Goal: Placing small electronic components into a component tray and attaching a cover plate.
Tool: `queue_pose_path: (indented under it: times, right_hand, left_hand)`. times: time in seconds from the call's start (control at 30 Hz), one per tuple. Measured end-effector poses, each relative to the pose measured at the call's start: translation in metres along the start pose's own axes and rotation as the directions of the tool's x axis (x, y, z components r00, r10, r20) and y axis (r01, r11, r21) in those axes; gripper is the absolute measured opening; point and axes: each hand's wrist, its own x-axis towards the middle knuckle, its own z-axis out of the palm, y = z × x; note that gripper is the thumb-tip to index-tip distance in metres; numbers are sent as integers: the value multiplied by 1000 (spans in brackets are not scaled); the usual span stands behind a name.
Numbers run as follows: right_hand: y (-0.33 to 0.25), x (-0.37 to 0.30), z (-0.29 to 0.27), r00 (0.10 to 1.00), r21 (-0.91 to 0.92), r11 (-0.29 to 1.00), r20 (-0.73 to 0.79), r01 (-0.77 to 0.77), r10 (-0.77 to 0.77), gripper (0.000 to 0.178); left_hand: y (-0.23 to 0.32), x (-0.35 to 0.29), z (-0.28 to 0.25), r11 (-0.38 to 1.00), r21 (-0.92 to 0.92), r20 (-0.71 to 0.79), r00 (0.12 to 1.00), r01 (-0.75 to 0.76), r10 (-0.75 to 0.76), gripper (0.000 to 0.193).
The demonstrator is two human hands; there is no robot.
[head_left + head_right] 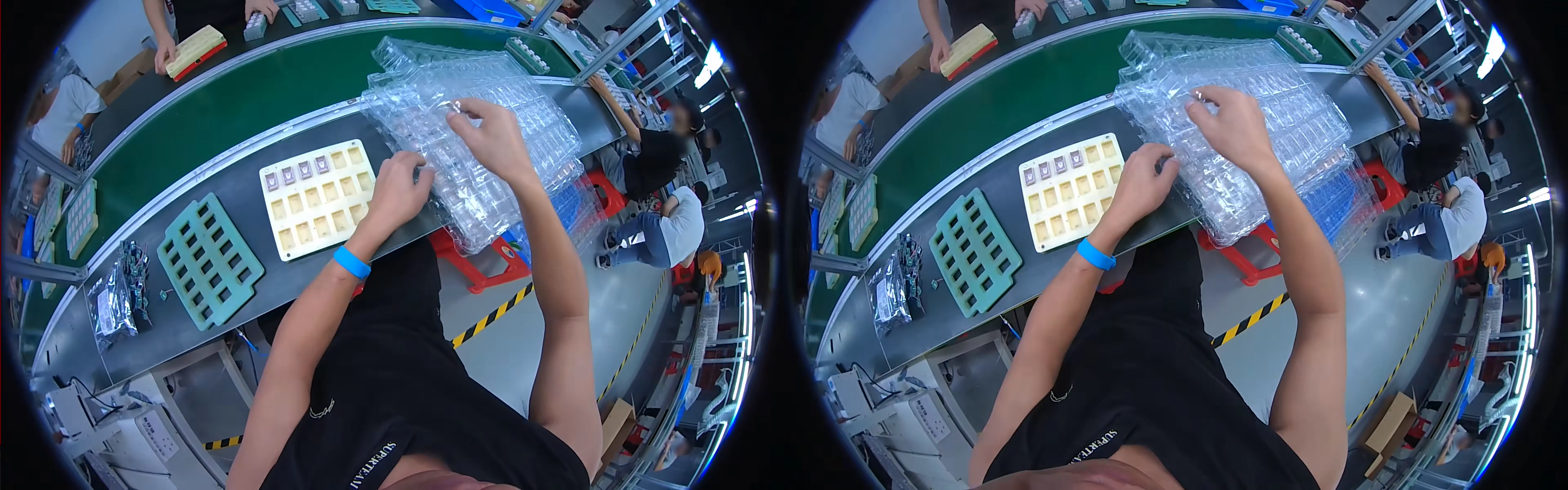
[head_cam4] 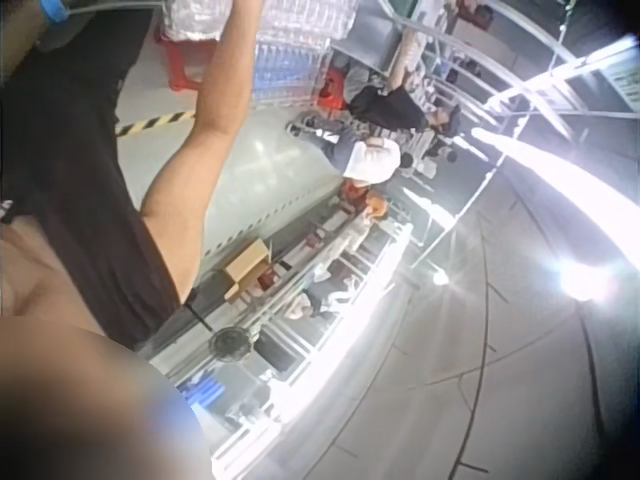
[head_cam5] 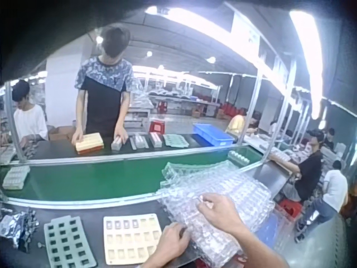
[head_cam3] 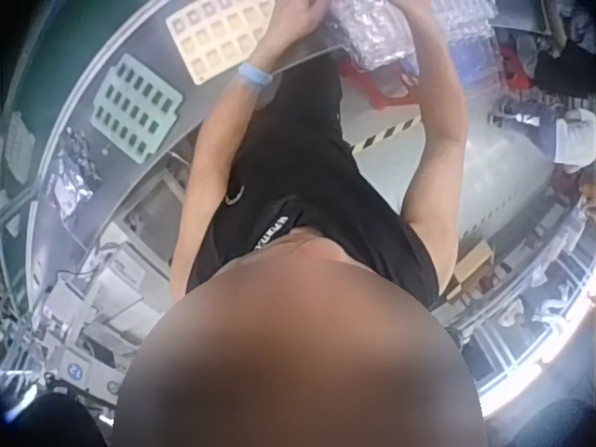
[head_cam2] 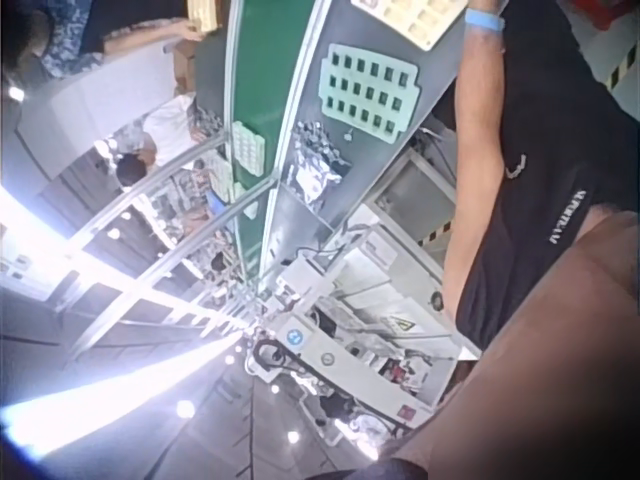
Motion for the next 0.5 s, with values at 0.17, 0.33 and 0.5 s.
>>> queue_pose_path:
  times: [0.17, 0.33, 0.5]
  right_hand:
    - [6, 0, -19, 999, 84, 996, 27, -36, 34, 42]
    - [5, 0, -10, 1000, 70, 998, -9, 1, 0, 41]
    - [5, 15, -79, 995, 333, 940, -44, -73, 92, 36]
  left_hand:
    - [21, 15, -6, 744, -539, 196, 918, 395, -345, 27]
    - [23, 21, -7, 67, -870, 417, 801, 489, -429, 51]
    - [17, 30, 0, 191, -810, 456, 799, 555, -391, 50]
